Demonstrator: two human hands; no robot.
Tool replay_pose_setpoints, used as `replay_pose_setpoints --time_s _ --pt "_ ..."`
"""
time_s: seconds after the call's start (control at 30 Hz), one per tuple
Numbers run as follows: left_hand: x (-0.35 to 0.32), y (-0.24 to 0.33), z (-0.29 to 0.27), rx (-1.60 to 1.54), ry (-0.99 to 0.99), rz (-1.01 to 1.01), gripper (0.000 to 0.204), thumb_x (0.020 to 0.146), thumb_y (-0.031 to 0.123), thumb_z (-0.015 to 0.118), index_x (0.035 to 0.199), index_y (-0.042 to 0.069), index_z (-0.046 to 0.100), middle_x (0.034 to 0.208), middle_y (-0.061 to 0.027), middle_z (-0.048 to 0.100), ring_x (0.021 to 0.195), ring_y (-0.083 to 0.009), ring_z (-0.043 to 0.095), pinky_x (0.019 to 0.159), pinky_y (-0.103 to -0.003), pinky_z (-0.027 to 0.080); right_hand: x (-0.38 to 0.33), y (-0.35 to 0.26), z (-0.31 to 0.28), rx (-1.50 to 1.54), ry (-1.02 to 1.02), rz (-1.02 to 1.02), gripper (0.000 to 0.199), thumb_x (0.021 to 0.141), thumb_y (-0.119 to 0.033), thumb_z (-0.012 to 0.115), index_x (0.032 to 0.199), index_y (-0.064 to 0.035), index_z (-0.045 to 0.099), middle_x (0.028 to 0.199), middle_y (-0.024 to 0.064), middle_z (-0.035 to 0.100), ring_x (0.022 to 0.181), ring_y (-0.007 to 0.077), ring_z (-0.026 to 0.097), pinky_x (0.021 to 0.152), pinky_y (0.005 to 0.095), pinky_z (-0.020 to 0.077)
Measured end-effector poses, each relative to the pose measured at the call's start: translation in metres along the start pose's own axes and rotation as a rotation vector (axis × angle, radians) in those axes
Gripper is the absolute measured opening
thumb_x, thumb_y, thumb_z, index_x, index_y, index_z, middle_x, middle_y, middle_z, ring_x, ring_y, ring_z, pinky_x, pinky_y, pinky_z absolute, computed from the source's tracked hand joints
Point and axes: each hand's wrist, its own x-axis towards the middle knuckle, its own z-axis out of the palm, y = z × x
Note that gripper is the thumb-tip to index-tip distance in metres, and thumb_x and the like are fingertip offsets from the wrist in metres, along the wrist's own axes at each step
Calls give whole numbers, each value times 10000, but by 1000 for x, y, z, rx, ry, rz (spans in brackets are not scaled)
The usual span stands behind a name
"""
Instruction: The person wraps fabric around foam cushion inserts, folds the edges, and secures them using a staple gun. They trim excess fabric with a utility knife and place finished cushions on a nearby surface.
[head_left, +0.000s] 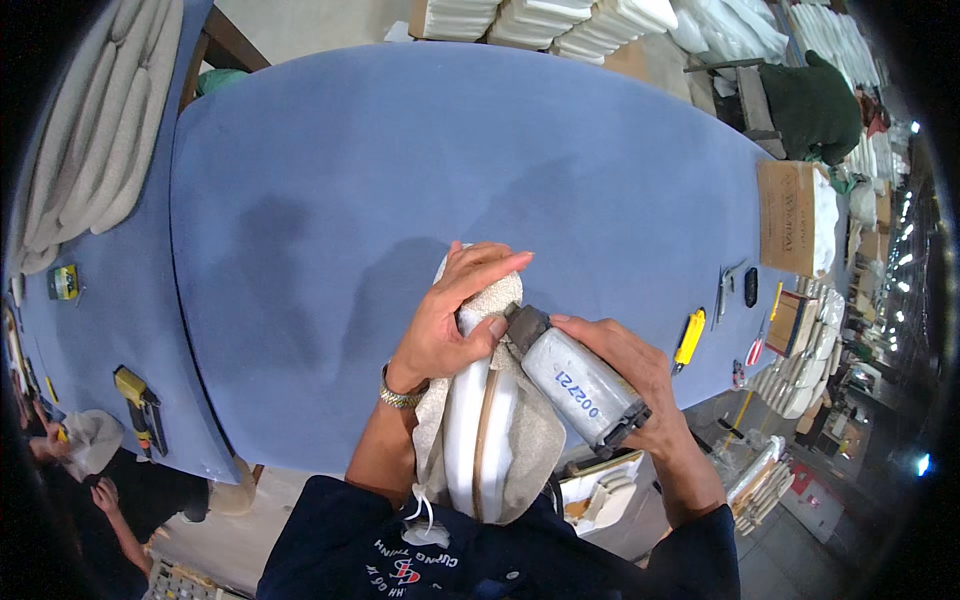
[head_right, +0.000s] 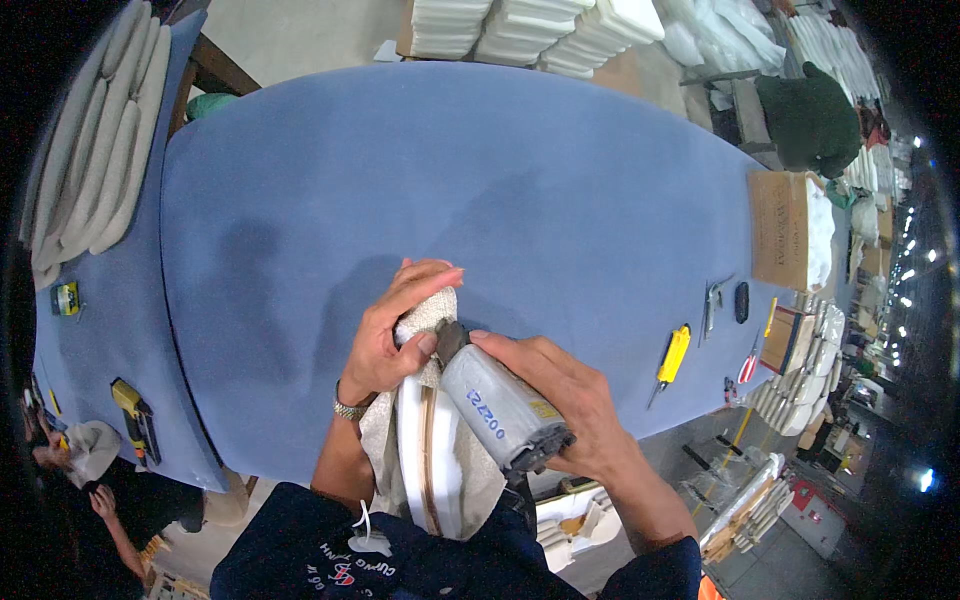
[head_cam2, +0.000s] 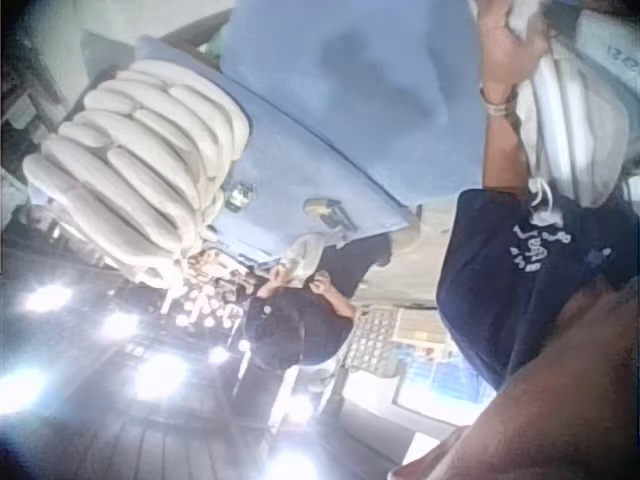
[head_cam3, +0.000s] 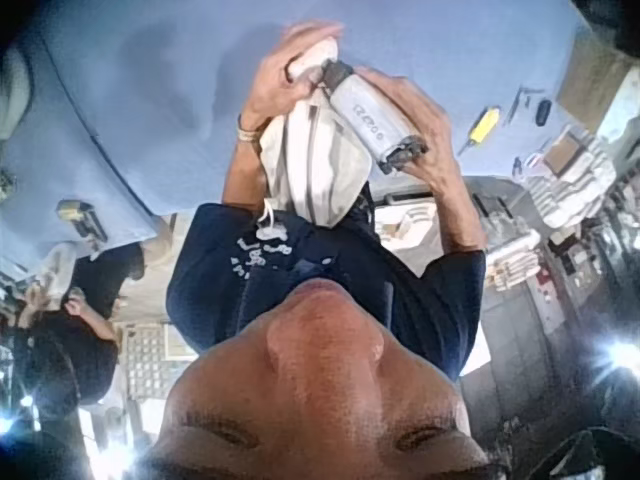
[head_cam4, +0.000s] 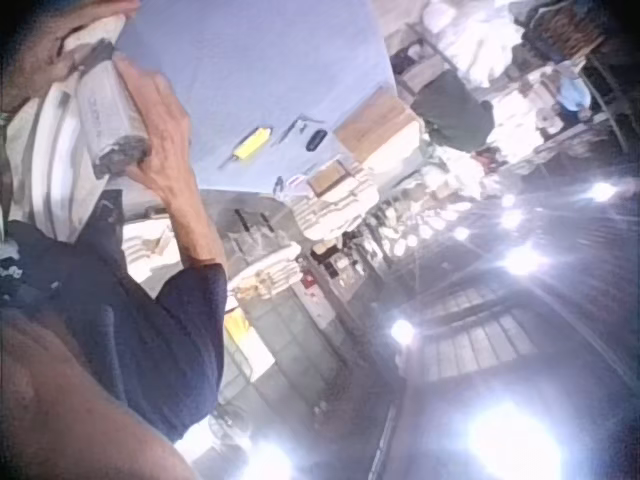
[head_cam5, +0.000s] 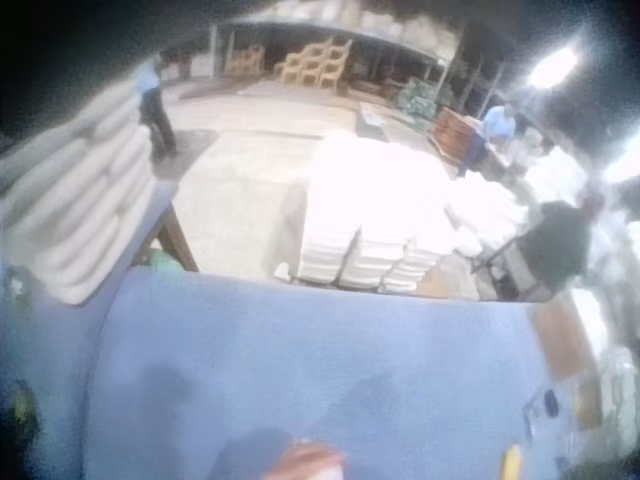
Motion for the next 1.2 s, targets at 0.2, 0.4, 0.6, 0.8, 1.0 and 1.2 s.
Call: replay_pose_setpoints --time_s 0.2,0.4,0.6,0.8,1.0,1.2 --pt "-3 -10 -3 -83 -2 32 724 679 142 640 1402 114 627 1285 -129 609 1296 -310 526 1208 -625 114 11 -32 -7 -125 -118 111 846 682 -215 824 1476 -124 545 1255 166 659 1083 359 696 908 425 575" --pt "-3 -8 -10 -70 1 52 619 802 314 676 1359 47 645 1292 -163 644 1297 -337 554 1207 -615 188 20 -59 -8 -187 -196 214 867 690 -216 827 1497 -137 519 1273 163 653 1092 370 692 928 443 579" --pt "-3 -9 -16 -89 1 72 600 850 344 670 1381 67 637 1284 -158 639 1279 -329 559 1197 -622 190 28 -76 0 -247 -213 246 869 699 -231 829 1498 -112 507 1281 168 649 1094 378 692 924 443 580" --pt "-3 -14 -11 -110 15 58 623 856 377 636 1403 80 623 1288 -140 630 1275 -311 551 1205 -610 157 35 -67 5 -331 -193 203 828 708 -196 829 1467 -98 513 1291 169 651 1139 375 673 921 429 567" --pt "-2 -16 -3 -192 67 33 606 928 419 488 1409 75 618 1279 -118 630 1258 -279 540 1214 -567 81 44 -51 2 -318 -224 163 827 690 -173 820 1451 -62 516 1311 179 646 1080 370 673 923 420 545" --pt "0 -15 -4 -118 83 -10 612 980 382 396 1482 61 537 1269 -89 623 1226 -262 541 1201 -542 114 61 -68 2 -437 -237 195 763 695 -182 823 1404 -49 573 1265 172 678 1076 320 700 904 412 555"
